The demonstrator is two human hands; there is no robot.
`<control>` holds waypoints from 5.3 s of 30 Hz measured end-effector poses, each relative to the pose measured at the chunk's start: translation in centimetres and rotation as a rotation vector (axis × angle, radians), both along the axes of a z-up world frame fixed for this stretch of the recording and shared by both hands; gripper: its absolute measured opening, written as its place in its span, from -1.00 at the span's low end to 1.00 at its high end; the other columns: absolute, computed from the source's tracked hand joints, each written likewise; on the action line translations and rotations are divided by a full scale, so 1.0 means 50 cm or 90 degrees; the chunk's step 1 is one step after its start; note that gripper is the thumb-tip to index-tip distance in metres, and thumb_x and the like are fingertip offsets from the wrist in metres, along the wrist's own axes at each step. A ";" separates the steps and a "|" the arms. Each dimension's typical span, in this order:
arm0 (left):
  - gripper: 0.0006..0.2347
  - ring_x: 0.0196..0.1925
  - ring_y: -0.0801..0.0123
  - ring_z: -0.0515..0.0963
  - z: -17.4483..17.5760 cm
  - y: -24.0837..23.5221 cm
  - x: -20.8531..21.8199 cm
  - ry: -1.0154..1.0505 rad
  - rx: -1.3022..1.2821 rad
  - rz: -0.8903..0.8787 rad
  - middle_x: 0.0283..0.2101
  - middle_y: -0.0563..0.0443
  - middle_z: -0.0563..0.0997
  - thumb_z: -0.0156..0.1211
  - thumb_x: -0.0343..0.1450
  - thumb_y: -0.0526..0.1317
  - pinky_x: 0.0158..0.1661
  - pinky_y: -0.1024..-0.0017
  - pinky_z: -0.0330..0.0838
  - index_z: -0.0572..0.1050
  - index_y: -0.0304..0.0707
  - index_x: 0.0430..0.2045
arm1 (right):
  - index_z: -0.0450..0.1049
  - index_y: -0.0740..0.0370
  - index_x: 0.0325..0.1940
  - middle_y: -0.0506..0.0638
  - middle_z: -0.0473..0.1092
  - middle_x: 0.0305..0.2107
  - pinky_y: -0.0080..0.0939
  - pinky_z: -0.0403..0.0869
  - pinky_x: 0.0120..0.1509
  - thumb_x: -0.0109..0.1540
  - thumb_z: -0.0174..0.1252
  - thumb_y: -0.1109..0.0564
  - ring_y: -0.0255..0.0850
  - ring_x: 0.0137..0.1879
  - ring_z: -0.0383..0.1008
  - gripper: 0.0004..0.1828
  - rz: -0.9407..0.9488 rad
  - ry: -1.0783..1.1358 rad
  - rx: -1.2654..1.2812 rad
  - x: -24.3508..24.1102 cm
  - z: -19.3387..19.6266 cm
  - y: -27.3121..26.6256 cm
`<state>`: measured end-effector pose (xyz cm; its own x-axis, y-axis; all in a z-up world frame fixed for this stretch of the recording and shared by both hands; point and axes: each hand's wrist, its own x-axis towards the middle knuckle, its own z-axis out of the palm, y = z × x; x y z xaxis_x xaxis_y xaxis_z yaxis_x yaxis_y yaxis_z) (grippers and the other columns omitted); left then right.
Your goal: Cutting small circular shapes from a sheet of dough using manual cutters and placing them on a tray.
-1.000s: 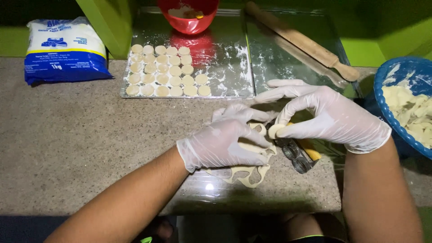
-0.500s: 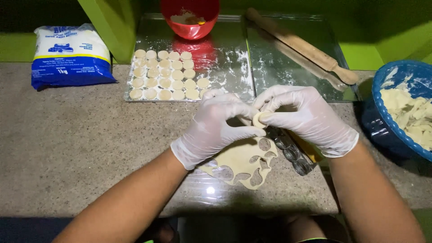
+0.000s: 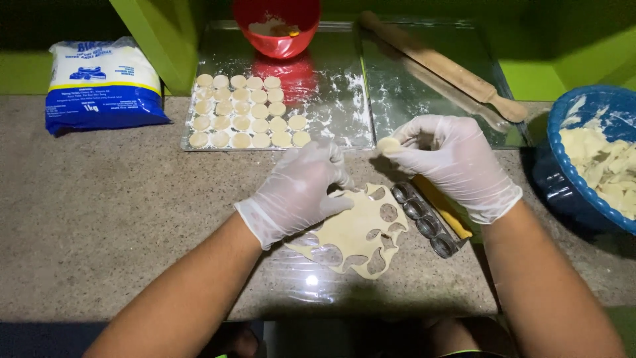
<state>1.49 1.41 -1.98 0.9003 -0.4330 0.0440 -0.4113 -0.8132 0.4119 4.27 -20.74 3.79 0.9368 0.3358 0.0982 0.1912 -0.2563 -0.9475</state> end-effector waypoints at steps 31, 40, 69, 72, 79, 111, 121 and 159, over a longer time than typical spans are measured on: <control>-0.71 0.03 0.18 0.58 0.028 0.005 0.002 -0.077 -0.093 0.075 -0.19 0.06 0.60 0.37 0.32 -0.07 0.06 0.23 0.44 0.54 0.01 -0.11 | 0.60 0.38 -0.30 0.12 0.60 -0.33 -0.40 0.58 -0.24 0.12 0.44 0.30 -0.35 -0.29 0.54 -0.86 -0.011 0.018 0.046 0.001 -0.009 0.011; -0.58 -0.28 0.44 0.69 0.072 -0.036 -0.035 0.128 -0.676 0.100 -0.30 -0.15 0.72 0.54 0.17 -0.36 -0.22 0.46 0.70 0.60 -0.46 -0.09 | 0.63 0.44 -0.15 0.21 0.59 -0.40 -0.40 0.60 -0.27 0.04 0.43 0.39 -0.21 -0.33 0.63 -0.70 0.034 0.048 0.065 0.007 -0.027 0.011; -0.49 -0.34 0.46 0.67 0.029 -0.038 -0.007 0.145 -0.858 0.162 -0.39 -0.10 0.65 0.62 0.10 -0.37 -0.23 0.44 0.71 0.58 -0.42 -0.06 | 0.62 0.39 -0.19 0.20 0.55 -0.28 -0.30 0.61 -0.19 0.09 0.49 0.29 -0.19 -0.17 0.56 -0.75 0.128 -0.208 0.035 0.012 -0.055 0.010; -0.53 -0.24 0.28 0.72 -0.021 -0.050 0.014 0.135 -0.814 0.107 -0.27 -0.23 0.67 0.61 0.11 -0.28 -0.21 0.31 0.71 0.60 -0.38 -0.10 | 0.64 0.33 -0.21 0.15 0.57 -0.26 -0.15 0.57 -0.02 0.07 0.44 0.28 -0.15 -0.12 0.57 -0.78 0.094 -0.207 -0.071 0.014 -0.052 -0.008; -0.78 -0.15 0.39 0.73 0.025 -0.011 -0.006 0.049 -0.579 0.078 -0.19 -0.06 0.77 0.38 0.26 -0.14 -0.06 0.49 0.63 0.68 -0.22 -0.31 | 0.60 0.40 -0.20 0.10 0.56 -0.29 -0.37 0.39 -0.02 0.13 0.36 0.36 -0.25 -0.19 0.46 -0.83 -0.016 -0.048 -0.083 -0.029 -0.022 0.034; -0.51 0.15 0.13 0.61 0.011 -0.023 -0.018 -0.003 -0.430 -0.017 0.04 -0.13 0.63 0.47 0.28 -0.09 0.24 0.24 0.44 0.52 -0.20 0.09 | 0.68 0.37 -0.19 0.24 0.56 -0.34 -0.16 0.58 -0.13 0.11 0.41 0.34 -0.06 -0.25 0.60 -0.81 0.015 -0.096 -0.019 -0.006 -0.028 0.007; -0.51 0.12 0.06 0.52 -0.003 -0.012 0.007 -0.016 -0.164 -0.009 0.10 -0.08 0.61 0.23 0.39 -0.05 0.07 0.11 0.38 0.42 -0.09 0.25 | 0.69 0.09 0.04 -0.05 0.69 -0.21 -0.34 0.54 0.12 0.19 0.32 0.20 -0.29 -0.12 0.62 -0.68 -0.094 0.091 -0.437 -0.019 0.123 0.005; -0.59 0.31 0.08 0.26 -0.027 -0.017 -0.014 -0.031 -0.039 -0.092 0.10 0.04 0.33 0.16 0.39 0.12 0.29 0.04 0.12 0.46 0.02 0.06 | 0.68 -0.16 -0.32 -0.22 0.55 -0.59 -0.44 0.57 -0.14 0.08 0.20 0.03 -0.44 -0.38 0.60 -0.83 -0.048 -0.004 -0.259 0.189 -0.022 0.244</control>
<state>0.79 0.54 -3.33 0.8249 -0.5531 0.1166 -0.5429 -0.7180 0.4355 13.74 -8.55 2.69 0.9602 0.2785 -0.0230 0.1623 -0.6228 -0.7654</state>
